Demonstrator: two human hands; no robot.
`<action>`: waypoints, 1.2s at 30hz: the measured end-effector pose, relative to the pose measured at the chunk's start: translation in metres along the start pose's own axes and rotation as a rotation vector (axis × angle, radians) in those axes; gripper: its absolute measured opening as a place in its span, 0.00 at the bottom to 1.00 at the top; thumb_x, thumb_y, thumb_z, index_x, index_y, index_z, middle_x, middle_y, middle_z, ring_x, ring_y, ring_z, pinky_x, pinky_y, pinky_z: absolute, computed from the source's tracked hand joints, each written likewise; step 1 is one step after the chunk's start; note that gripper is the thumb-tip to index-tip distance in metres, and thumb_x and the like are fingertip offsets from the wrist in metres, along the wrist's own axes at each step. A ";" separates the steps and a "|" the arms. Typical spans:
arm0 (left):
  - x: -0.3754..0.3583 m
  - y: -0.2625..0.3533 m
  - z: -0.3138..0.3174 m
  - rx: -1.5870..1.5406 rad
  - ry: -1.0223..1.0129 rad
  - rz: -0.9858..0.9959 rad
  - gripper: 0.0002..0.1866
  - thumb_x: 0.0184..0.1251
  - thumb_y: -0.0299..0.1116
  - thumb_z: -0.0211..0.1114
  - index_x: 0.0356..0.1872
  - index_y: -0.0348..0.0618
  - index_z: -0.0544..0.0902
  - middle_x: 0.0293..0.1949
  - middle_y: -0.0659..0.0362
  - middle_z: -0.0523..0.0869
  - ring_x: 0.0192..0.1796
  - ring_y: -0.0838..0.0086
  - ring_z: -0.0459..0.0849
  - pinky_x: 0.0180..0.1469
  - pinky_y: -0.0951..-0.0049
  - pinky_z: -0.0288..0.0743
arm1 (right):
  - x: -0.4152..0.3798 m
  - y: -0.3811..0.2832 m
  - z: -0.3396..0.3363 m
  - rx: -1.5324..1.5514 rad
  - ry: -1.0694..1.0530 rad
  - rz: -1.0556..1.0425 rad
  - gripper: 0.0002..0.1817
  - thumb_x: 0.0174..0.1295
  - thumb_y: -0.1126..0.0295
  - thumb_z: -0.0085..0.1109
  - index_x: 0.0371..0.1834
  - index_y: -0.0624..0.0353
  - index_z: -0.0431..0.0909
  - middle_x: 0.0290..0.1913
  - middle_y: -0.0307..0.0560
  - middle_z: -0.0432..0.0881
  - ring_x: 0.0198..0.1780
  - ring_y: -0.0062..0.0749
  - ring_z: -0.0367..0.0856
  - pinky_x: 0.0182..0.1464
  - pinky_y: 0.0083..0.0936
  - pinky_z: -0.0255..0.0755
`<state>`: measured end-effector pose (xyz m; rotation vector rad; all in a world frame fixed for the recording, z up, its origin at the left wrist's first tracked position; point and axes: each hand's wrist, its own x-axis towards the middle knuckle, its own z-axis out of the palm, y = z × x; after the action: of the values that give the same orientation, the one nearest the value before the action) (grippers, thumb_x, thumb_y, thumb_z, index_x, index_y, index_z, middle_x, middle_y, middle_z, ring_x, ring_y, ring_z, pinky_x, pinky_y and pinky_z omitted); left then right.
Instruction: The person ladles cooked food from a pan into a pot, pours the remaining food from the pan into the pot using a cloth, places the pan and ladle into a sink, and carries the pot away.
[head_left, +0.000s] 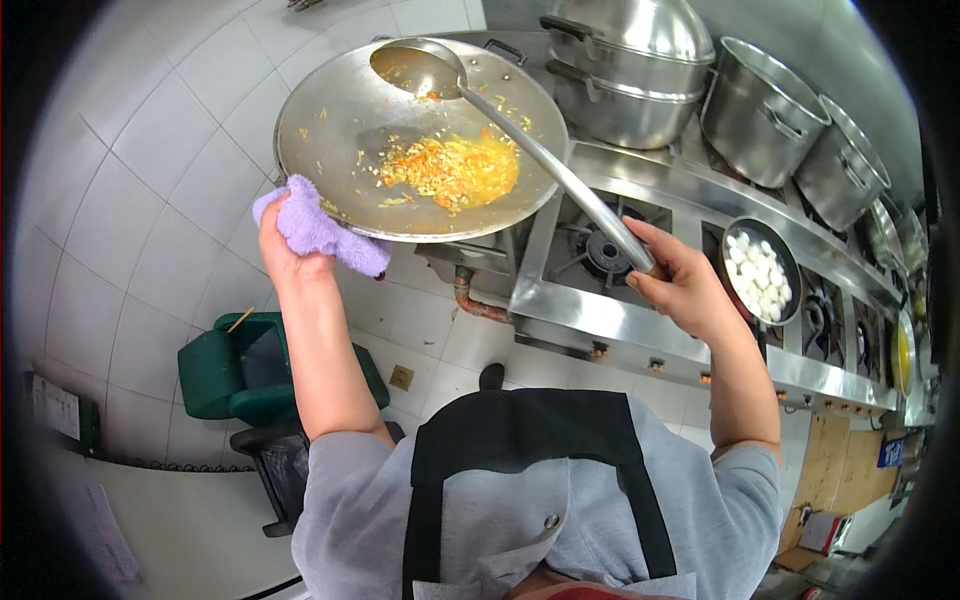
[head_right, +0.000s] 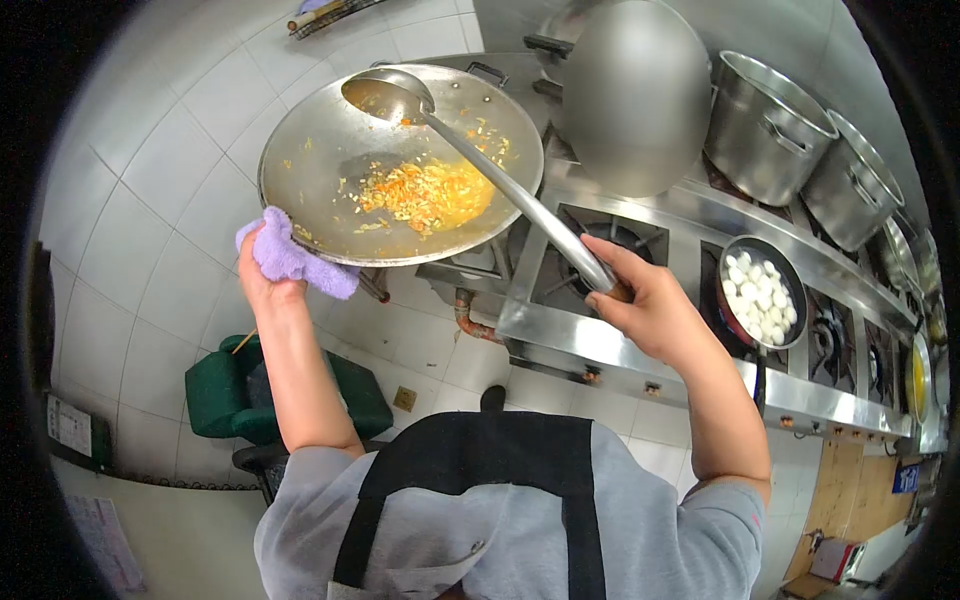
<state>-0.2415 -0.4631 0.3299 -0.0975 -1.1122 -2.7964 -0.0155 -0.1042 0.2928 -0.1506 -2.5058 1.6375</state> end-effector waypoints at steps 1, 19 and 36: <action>0.016 0.001 -0.007 -0.011 -0.018 -0.009 0.08 0.52 0.27 0.62 0.34 0.38 0.79 0.34 0.54 0.84 0.38 0.64 0.84 0.44 0.62 0.79 | 0.016 -0.007 0.005 -0.047 -0.033 0.036 0.31 0.56 0.76 0.60 0.66 0.52 0.67 0.24 0.38 0.73 0.27 0.18 0.67 0.31 0.19 0.67; 0.230 -0.111 -0.161 -0.169 -0.138 0.054 0.12 0.53 0.29 0.65 0.38 0.38 0.78 0.36 0.55 0.83 0.39 0.66 0.83 0.43 0.65 0.78 | 0.245 0.092 0.185 -0.832 0.160 -0.382 0.31 0.54 0.71 0.59 0.65 0.47 0.65 0.38 0.53 0.81 0.37 0.49 0.81 0.38 0.39 0.74; 0.268 -0.133 -0.141 -0.152 -0.236 0.077 0.09 0.53 0.28 0.65 0.34 0.37 0.79 0.31 0.57 0.82 0.32 0.69 0.82 0.35 0.69 0.77 | 0.181 0.127 0.113 -1.514 0.290 -0.341 0.37 0.52 0.72 0.58 0.69 0.39 0.60 0.31 0.46 0.74 0.27 0.42 0.79 0.29 0.36 0.76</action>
<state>-0.5273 -0.4900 0.1658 -0.4865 -0.9139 -2.8509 -0.2131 -0.1256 0.1442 -0.0773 -2.6610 -0.5601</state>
